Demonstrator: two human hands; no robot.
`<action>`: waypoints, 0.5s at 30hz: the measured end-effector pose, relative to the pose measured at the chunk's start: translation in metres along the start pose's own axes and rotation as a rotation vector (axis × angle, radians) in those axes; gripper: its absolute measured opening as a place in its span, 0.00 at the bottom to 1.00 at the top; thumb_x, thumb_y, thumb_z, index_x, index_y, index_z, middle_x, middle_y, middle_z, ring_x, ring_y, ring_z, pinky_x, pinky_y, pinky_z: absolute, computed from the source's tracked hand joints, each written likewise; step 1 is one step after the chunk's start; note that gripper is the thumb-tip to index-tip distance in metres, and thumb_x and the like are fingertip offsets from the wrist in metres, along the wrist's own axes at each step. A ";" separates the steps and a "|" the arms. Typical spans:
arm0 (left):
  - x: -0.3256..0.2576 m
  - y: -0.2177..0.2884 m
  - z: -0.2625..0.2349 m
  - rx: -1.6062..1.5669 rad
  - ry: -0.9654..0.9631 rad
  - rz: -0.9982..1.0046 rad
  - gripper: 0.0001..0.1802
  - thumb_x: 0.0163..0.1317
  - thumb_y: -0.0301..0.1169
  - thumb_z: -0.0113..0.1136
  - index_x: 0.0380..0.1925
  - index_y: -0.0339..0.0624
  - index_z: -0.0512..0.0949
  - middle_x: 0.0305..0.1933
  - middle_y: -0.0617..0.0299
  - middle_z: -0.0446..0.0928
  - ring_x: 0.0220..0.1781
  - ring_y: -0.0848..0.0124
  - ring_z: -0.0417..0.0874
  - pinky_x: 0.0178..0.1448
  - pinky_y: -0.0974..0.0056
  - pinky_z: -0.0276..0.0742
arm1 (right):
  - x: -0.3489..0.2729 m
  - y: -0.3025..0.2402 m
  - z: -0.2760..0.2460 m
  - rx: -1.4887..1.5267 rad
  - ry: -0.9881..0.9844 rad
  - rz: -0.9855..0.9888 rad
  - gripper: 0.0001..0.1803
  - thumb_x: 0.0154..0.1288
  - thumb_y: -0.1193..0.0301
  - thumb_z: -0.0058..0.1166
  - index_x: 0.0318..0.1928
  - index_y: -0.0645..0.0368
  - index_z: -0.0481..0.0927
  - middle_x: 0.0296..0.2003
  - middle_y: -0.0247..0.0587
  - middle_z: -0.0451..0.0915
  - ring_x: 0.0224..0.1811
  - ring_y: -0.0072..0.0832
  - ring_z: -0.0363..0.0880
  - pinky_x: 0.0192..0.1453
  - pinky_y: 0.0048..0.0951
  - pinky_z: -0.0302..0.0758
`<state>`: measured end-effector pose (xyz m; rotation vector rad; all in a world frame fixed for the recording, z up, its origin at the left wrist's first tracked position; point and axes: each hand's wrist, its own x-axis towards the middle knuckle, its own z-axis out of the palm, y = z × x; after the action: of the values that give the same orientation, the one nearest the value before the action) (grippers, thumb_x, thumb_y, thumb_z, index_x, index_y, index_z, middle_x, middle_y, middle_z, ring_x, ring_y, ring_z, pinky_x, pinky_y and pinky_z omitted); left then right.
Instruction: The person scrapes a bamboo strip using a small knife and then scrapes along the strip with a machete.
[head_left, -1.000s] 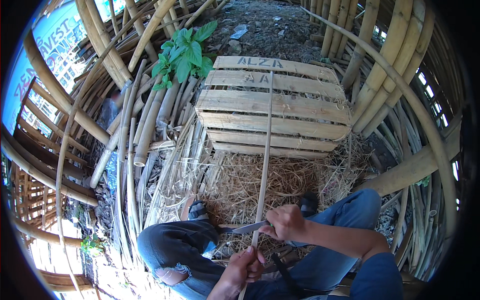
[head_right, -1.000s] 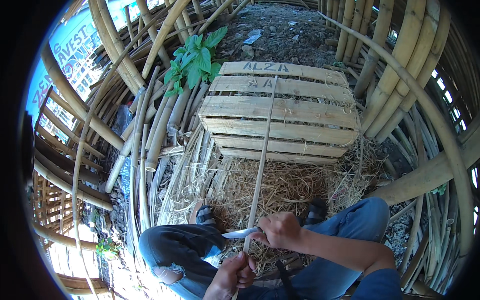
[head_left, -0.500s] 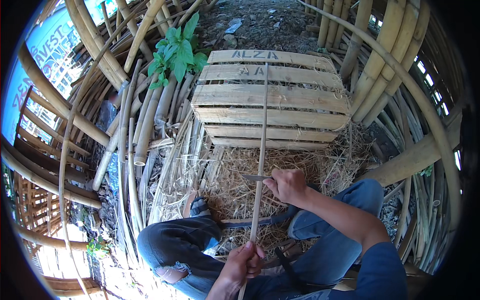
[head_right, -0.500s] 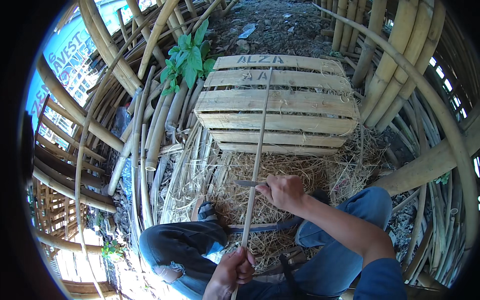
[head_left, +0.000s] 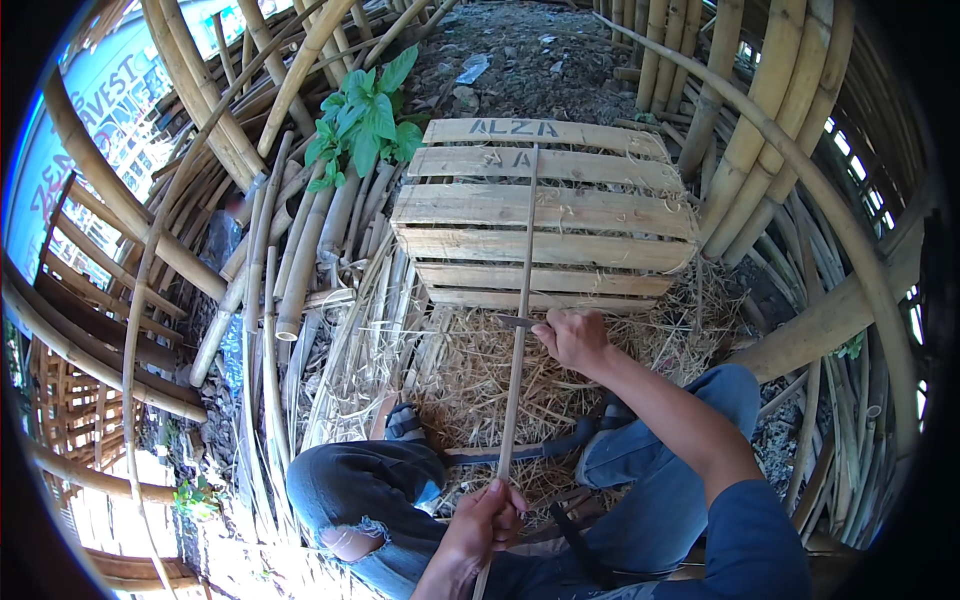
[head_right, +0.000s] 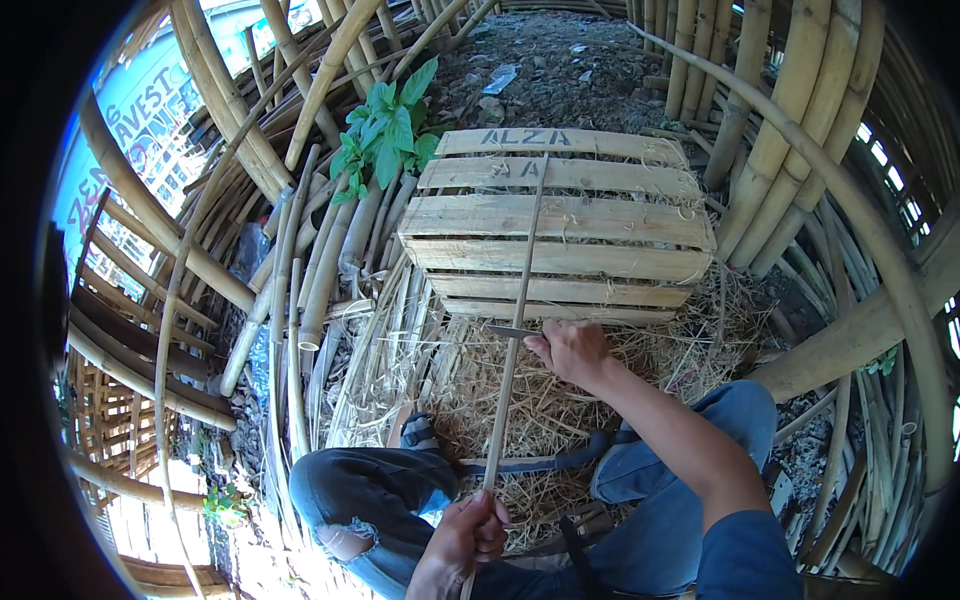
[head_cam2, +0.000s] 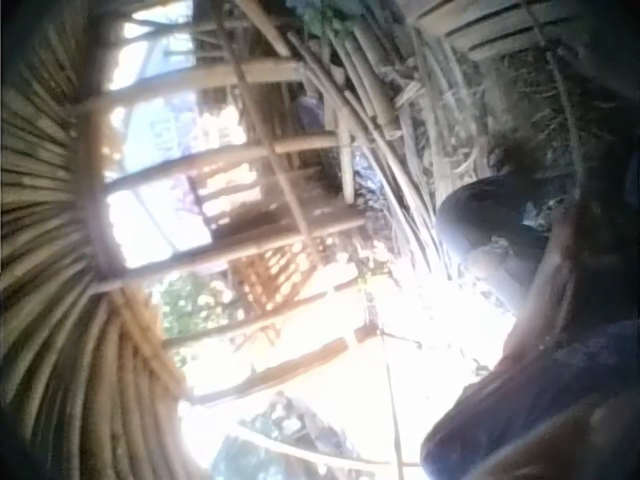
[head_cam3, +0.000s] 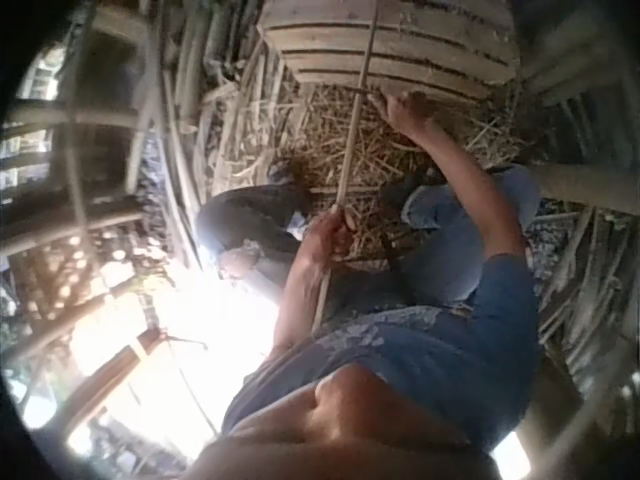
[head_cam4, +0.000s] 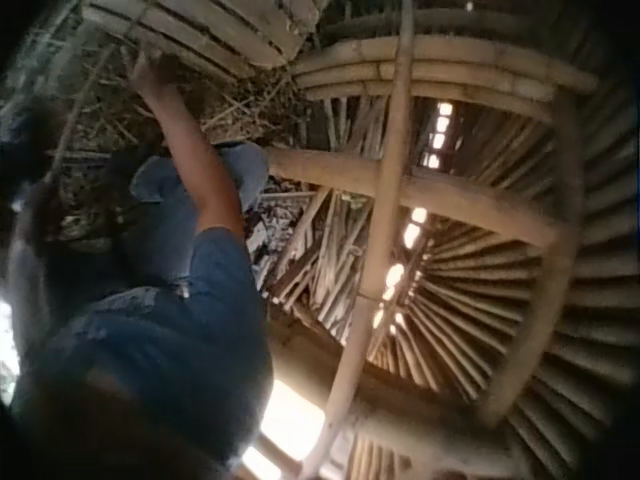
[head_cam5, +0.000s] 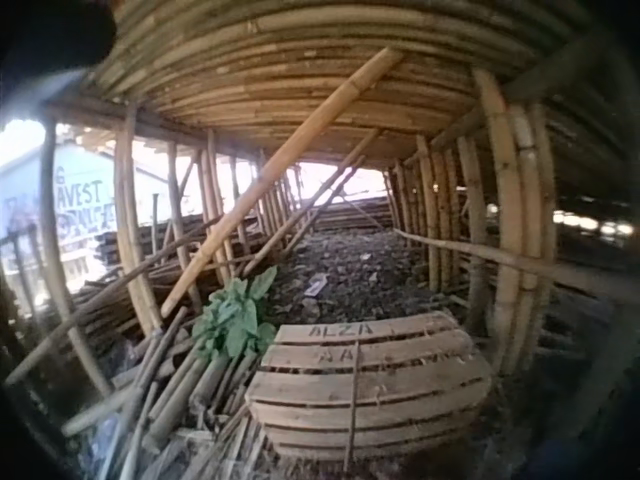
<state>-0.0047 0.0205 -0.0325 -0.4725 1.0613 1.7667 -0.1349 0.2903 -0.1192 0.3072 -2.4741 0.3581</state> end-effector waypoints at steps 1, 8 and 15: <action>0.000 0.001 0.001 0.011 0.004 0.009 0.22 0.71 0.42 0.34 0.29 0.35 0.69 0.12 0.72 0.51 0.11 0.80 0.49 0.13 0.73 0.45 | -0.002 -0.005 -0.002 -0.004 0.006 -0.001 0.25 0.66 0.53 0.43 0.16 0.55 0.68 0.05 0.37 0.67 0.06 0.32 0.69 0.09 0.33 0.64; -0.002 -0.003 -0.006 -0.011 -0.108 0.028 0.20 0.71 0.40 0.34 0.35 0.35 0.70 0.14 0.71 0.53 0.13 0.81 0.52 0.15 0.73 0.48 | -0.036 -0.069 -0.046 0.183 -0.077 0.147 0.23 0.67 0.58 0.43 0.17 0.56 0.69 0.05 0.37 0.65 0.06 0.32 0.68 0.09 0.34 0.63; 0.001 0.013 0.007 0.190 0.068 0.270 0.14 0.69 0.35 0.41 0.43 0.36 0.70 0.22 0.67 0.65 0.18 0.79 0.62 0.22 0.74 0.59 | -0.041 -0.098 -0.072 0.704 -0.452 0.587 0.20 0.67 0.58 0.45 0.26 0.61 0.72 0.17 0.42 0.68 0.20 0.29 0.68 0.25 0.30 0.62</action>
<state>-0.0160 0.0246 -0.0236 -0.2832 1.3792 1.8691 -0.0343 0.2275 -0.0698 -0.0909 -2.7506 1.5643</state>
